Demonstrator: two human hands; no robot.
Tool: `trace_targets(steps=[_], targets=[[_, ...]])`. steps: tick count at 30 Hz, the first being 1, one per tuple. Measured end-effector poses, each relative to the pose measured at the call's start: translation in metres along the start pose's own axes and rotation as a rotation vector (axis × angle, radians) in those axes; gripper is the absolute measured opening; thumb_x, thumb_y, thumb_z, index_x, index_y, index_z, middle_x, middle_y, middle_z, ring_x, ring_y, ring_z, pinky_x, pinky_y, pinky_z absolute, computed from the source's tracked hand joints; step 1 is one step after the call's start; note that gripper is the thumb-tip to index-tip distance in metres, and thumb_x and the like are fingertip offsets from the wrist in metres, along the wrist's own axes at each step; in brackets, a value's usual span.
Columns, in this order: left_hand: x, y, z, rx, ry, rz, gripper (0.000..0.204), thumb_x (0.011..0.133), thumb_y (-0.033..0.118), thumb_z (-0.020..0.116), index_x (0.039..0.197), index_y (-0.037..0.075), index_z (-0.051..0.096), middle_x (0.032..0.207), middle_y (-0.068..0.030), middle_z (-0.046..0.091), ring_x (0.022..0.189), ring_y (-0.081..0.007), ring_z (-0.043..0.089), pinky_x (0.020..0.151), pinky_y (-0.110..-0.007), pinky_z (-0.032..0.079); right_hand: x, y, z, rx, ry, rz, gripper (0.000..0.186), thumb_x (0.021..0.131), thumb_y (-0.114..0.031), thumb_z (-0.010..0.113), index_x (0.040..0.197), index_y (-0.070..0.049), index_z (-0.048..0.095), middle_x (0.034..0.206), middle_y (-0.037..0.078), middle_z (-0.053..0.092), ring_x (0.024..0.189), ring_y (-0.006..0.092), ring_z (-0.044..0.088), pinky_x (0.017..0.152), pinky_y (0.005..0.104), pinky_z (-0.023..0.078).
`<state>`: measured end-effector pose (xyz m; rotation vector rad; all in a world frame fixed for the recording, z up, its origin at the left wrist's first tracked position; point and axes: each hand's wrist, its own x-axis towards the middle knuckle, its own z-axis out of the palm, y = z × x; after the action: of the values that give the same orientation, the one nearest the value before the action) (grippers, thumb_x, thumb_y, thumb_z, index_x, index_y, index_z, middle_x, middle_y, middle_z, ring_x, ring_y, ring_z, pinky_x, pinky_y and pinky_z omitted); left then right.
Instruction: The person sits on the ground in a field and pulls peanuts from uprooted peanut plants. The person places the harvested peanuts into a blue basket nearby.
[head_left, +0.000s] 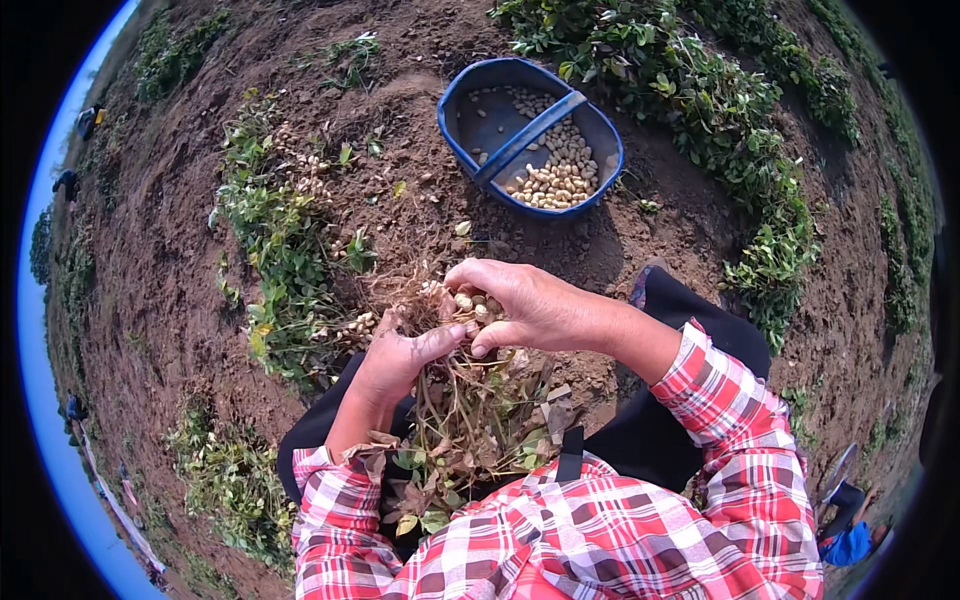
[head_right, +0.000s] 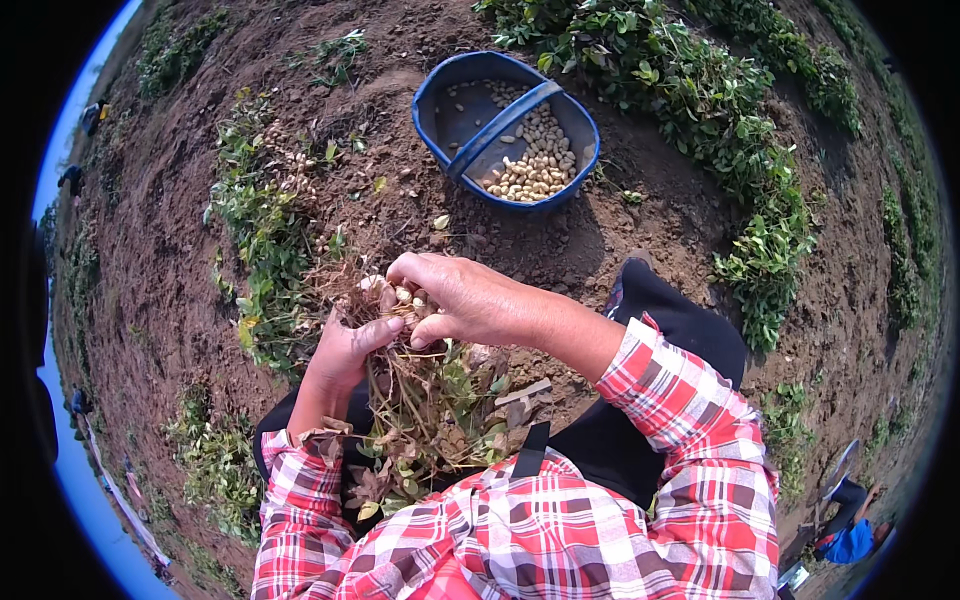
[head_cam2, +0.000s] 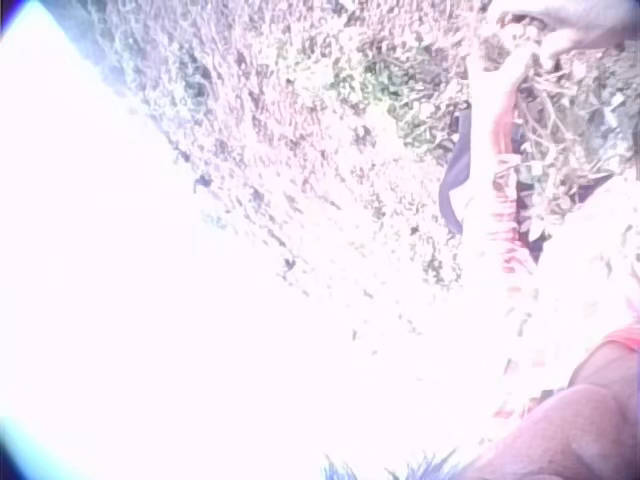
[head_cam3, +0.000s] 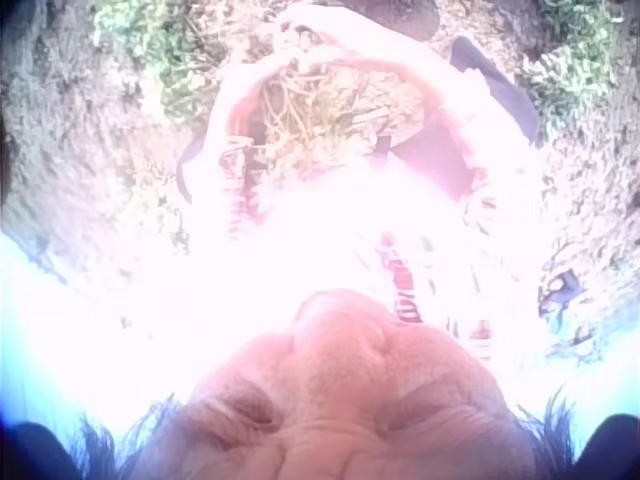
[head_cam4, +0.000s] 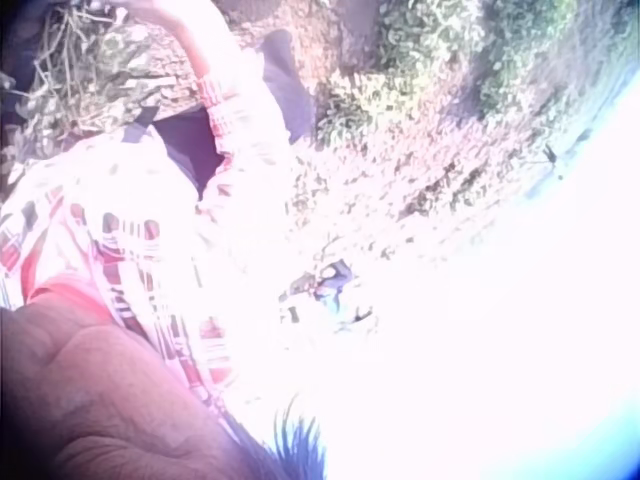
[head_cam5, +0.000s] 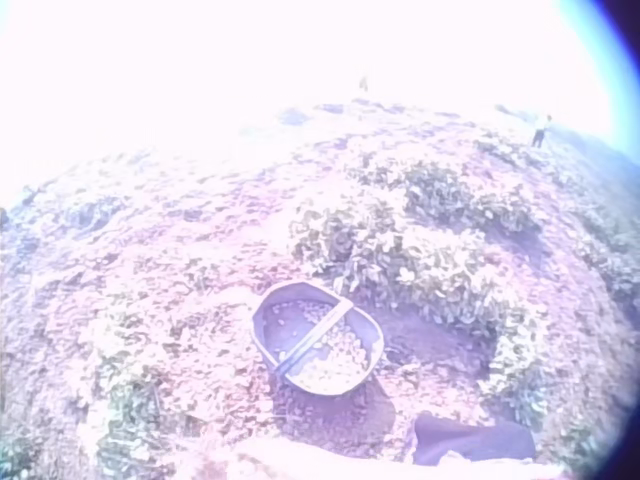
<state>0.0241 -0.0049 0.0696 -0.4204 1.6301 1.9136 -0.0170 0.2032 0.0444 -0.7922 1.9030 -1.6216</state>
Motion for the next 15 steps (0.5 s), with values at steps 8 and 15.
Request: trace_targets(steps=[8, 15], targets=[[0.005, -0.006, 0.001, 0.204, 0.025, -0.017, 0.033, 0.086, 0.015, 0.071, 0.116, 0.003, 0.061, 0.104, -0.0037, 0.066, 0.091, -0.0127, 0.062, 0.083, -0.030, 0.050, 0.005, 0.006, -0.012, -0.024, -0.017, -0.001, 0.041, 0.074, -0.014, 0.080, 0.103, -0.002, 0.053, 0.090, 0.010, 0.059, 0.084, 0.0211, 0.060, 0.073, 0.0347, 0.048], [0.009, -0.008, -0.001, 0.190, 0.015, -0.004, 0.030, 0.088, 0.019, 0.070, 0.112, 0.002, 0.063, 0.100, -0.0037, 0.067, 0.088, -0.0118, 0.062, 0.079, -0.028, 0.051, 0.010, 0.009, 0.000, 0.145, 0.081, 0.089, 0.027, 0.089, -0.022, 0.069, 0.100, -0.001, 0.056, 0.080, 0.003, 0.060, 0.072, 0.0100, 0.057, 0.063, 0.0285, 0.047]])
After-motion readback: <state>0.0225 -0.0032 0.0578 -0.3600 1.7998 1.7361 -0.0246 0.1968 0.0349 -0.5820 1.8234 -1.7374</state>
